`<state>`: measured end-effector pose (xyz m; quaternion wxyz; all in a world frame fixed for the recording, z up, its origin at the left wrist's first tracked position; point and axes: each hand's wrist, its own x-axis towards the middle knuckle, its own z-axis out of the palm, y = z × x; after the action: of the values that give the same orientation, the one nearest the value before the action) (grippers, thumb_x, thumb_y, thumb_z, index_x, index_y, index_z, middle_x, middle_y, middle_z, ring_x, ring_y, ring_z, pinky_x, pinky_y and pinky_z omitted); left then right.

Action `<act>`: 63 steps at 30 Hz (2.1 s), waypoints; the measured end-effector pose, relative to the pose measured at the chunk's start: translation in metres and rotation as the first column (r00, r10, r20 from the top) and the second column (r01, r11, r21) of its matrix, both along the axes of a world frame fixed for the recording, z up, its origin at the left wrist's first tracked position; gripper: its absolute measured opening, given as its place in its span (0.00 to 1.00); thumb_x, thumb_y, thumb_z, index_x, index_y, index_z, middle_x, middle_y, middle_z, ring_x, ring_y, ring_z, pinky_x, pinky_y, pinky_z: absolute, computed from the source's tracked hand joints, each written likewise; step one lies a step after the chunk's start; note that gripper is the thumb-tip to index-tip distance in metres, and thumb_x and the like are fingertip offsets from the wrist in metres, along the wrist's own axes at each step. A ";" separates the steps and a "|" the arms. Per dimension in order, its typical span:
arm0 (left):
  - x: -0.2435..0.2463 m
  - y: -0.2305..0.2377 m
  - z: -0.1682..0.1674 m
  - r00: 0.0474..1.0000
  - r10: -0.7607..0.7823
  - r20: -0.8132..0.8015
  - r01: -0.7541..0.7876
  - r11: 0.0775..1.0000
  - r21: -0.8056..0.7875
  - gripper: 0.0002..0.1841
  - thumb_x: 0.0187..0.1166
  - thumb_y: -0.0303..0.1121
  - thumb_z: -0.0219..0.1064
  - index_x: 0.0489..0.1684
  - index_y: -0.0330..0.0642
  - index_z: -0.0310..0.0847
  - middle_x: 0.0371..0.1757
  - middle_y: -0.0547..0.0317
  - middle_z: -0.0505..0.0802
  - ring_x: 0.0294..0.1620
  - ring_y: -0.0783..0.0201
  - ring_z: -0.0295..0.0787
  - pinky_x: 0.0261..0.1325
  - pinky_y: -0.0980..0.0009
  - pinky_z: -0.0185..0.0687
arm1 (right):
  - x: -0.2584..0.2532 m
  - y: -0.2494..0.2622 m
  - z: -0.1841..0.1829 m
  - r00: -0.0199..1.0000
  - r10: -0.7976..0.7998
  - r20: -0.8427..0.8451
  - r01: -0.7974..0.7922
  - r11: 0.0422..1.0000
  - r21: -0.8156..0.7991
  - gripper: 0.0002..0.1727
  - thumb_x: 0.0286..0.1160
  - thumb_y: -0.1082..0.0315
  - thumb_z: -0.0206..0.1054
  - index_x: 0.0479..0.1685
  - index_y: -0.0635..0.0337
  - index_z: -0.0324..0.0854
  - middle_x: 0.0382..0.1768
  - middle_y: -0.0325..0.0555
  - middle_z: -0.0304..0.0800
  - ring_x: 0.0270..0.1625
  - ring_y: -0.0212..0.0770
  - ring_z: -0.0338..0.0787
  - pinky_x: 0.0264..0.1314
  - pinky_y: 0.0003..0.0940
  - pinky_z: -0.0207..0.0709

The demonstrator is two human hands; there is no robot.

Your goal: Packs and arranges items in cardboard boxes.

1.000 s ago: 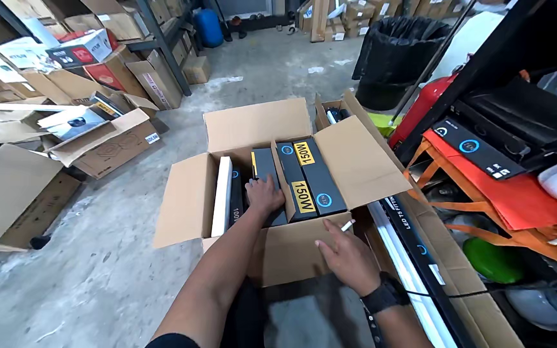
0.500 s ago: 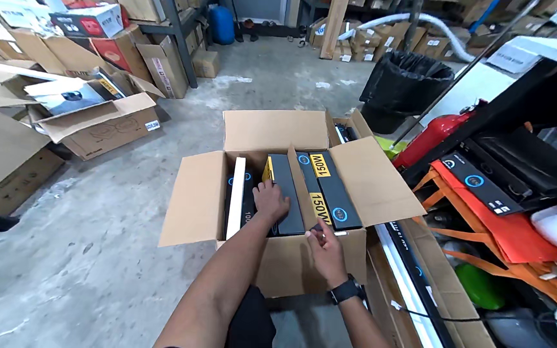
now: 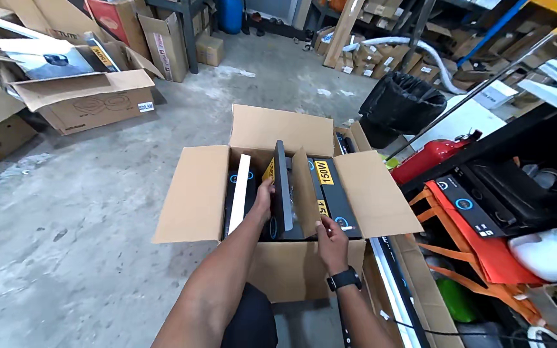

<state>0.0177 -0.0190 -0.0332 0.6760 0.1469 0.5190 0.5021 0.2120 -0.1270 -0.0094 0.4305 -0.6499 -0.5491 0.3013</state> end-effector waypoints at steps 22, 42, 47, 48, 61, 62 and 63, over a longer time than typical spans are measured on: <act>-0.020 -0.007 -0.011 0.993 -0.120 0.021 0.115 0.977 0.182 0.29 0.88 0.58 0.53 0.68 0.43 0.78 0.49 0.47 0.92 0.49 0.55 0.92 0.52 0.56 0.89 | -0.043 0.012 -0.028 0.719 0.320 0.617 -0.332 0.938 -0.101 0.27 0.71 0.59 0.66 0.69 0.60 0.85 0.74 0.53 0.84 0.75 0.54 0.85 0.73 0.55 0.77; 0.066 0.018 0.000 0.063 -0.217 -0.974 0.420 0.891 -0.171 0.43 0.71 0.59 0.66 0.92 0.68 0.56 0.96 0.40 0.40 0.93 0.31 0.39 0.79 0.24 0.52 | 0.017 0.011 -0.015 0.980 -0.193 -0.054 0.185 0.975 -0.127 0.19 0.80 0.72 0.65 0.68 0.66 0.83 0.58 0.56 0.90 0.53 0.43 0.93 0.55 0.44 0.89; 0.068 0.020 -0.002 -0.072 -0.251 -0.965 0.454 0.853 -0.256 0.36 0.75 0.56 0.64 0.88 0.67 0.66 0.96 0.42 0.42 0.95 0.32 0.33 0.80 0.20 0.42 | 0.016 0.011 -0.015 0.978 -0.198 -0.060 0.188 0.972 -0.142 0.19 0.79 0.72 0.65 0.67 0.65 0.83 0.58 0.55 0.90 0.51 0.43 0.93 0.53 0.43 0.89; 0.067 0.019 -0.003 -0.116 -0.247 -0.962 0.469 0.840 -0.272 0.35 0.77 0.57 0.61 0.88 0.66 0.66 0.96 0.41 0.43 0.95 0.33 0.32 0.82 0.20 0.36 | 0.016 0.010 -0.015 0.980 -0.191 -0.056 0.182 0.974 -0.137 0.19 0.80 0.71 0.66 0.67 0.66 0.83 0.59 0.55 0.90 0.52 0.44 0.93 0.54 0.44 0.89; 0.006 0.024 -0.024 0.731 0.042 -0.681 0.182 0.950 0.255 0.24 0.91 0.49 0.54 0.57 0.37 0.87 0.61 0.42 0.90 0.65 0.48 0.85 0.69 0.44 0.78 | -0.007 0.003 -0.046 0.745 0.276 0.607 -0.390 0.919 0.061 0.30 0.76 0.40 0.66 0.61 0.56 0.91 0.69 0.48 0.89 0.77 0.55 0.82 0.74 0.60 0.74; 0.004 0.024 -0.026 0.758 0.026 -0.651 0.190 0.947 0.259 0.21 0.89 0.46 0.59 0.57 0.37 0.88 0.56 0.42 0.92 0.59 0.50 0.88 0.66 0.46 0.81 | -0.010 0.005 -0.045 0.729 0.281 0.625 -0.389 0.920 0.040 0.34 0.74 0.34 0.64 0.57 0.55 0.92 0.67 0.48 0.90 0.78 0.56 0.81 0.73 0.61 0.74; 0.002 0.024 -0.029 0.776 0.005 -0.631 0.209 0.942 0.264 0.18 0.87 0.44 0.63 0.57 0.37 0.87 0.54 0.44 0.92 0.56 0.52 0.90 0.64 0.48 0.83 | -0.013 0.008 -0.043 0.720 0.286 0.633 -0.379 0.925 0.014 0.36 0.74 0.30 0.62 0.55 0.55 0.93 0.66 0.48 0.91 0.78 0.55 0.81 0.73 0.59 0.74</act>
<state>0.0202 0.0053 -0.0625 0.4601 0.4400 0.6156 0.4645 0.1991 -0.1187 -0.0520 0.2099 -0.5703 -0.7874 0.1035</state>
